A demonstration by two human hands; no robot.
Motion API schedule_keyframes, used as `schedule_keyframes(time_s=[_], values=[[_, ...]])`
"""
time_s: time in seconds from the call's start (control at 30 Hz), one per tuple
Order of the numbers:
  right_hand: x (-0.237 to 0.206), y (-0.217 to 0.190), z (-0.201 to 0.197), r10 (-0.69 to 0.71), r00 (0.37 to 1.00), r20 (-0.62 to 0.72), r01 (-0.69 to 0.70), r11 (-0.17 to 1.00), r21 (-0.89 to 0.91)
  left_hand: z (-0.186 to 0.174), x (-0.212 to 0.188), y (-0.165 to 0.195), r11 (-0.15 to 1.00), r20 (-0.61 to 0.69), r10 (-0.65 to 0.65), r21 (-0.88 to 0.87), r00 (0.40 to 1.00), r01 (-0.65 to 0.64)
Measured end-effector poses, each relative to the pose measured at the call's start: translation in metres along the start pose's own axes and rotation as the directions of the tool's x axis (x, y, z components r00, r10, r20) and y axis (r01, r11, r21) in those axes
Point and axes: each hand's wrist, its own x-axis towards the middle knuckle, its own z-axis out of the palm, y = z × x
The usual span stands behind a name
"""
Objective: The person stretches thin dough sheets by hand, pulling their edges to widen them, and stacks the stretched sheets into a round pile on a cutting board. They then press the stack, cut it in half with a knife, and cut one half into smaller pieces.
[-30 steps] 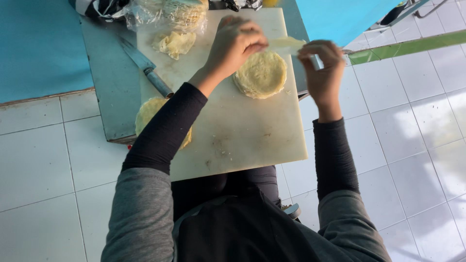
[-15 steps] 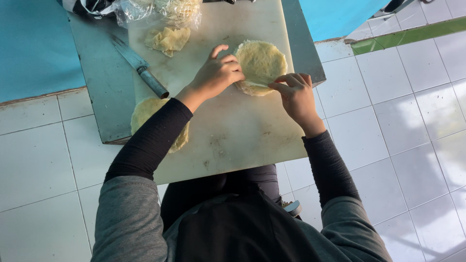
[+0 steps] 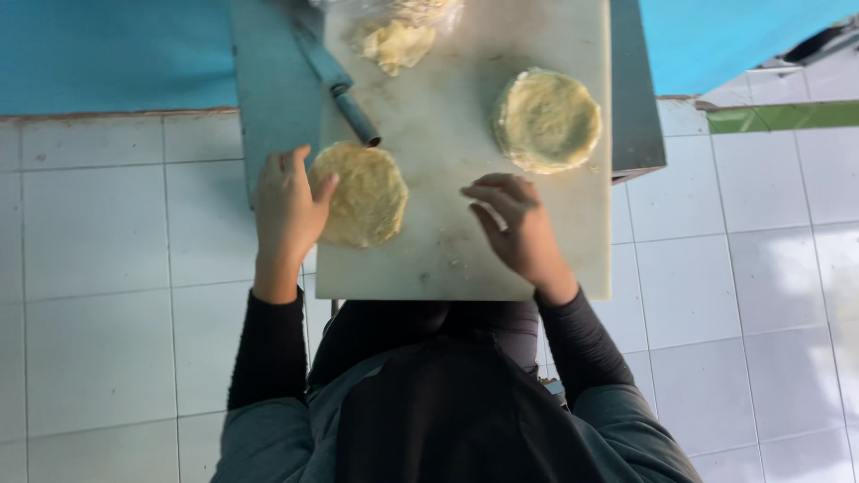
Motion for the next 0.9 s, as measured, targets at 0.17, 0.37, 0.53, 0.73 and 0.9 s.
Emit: schedule_keyframes(time_s=[0.17,0.37,0.53,0.73,0.9], values=[[0.019,-0.042,0.056,-0.224,0.962,0.154,0.212,0.973,0.088,0.006,-0.035,-0.015,0.946,0.192,-0.267,-0.134,0.944,0.295],[0.027,-0.049,0.090,-0.244,0.936,0.254,0.232,0.970,0.075,0.014,-0.051,-0.029,0.871,0.132,-0.378,-0.284,0.916,0.400],[0.020,-0.041,0.097,-0.106,0.976,0.192,0.070,0.980,0.185,0.019,-0.059,-0.022,0.775,0.188,-0.400,-0.453,0.897,0.441],[0.007,-0.030,0.079,0.376,0.865,0.332,-0.480,0.432,0.763,-0.002,-0.086,0.056,0.502,0.262,-0.312,-0.771,0.913,0.392],[-0.014,-0.038,0.063,0.325,0.882,0.341,-0.425,0.234,0.874,-0.008,-0.077,0.100,0.338,0.186,-0.095,-0.918,0.978,0.208]])
